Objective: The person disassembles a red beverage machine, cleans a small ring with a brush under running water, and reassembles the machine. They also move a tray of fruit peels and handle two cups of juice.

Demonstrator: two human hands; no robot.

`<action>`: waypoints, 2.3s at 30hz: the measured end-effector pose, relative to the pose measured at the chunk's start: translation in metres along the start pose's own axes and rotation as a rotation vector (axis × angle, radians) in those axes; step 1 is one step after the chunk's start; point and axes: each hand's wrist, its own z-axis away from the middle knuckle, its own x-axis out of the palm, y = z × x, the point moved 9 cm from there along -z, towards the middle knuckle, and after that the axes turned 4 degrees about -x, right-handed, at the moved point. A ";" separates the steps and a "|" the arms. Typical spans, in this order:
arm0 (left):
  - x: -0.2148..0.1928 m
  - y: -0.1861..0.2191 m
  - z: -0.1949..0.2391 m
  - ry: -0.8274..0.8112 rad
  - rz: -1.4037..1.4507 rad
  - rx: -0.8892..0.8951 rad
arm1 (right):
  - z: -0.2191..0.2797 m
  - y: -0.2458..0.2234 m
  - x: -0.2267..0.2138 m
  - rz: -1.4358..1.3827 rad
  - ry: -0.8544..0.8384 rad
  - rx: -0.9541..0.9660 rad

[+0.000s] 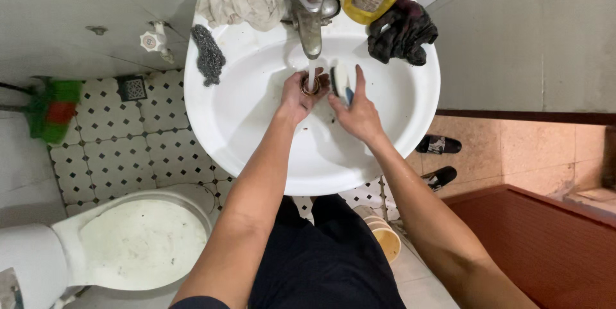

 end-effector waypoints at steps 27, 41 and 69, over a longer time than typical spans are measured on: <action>-0.002 0.022 0.032 -0.175 -0.017 0.089 | 0.026 -0.029 0.062 0.190 -0.156 -0.033; -0.009 0.025 0.034 -0.080 -0.170 0.040 | 0.032 -0.020 0.054 0.346 -0.181 -0.030; -0.062 -0.015 -0.016 0.154 -0.226 0.196 | -0.003 -0.016 0.055 0.111 0.066 0.115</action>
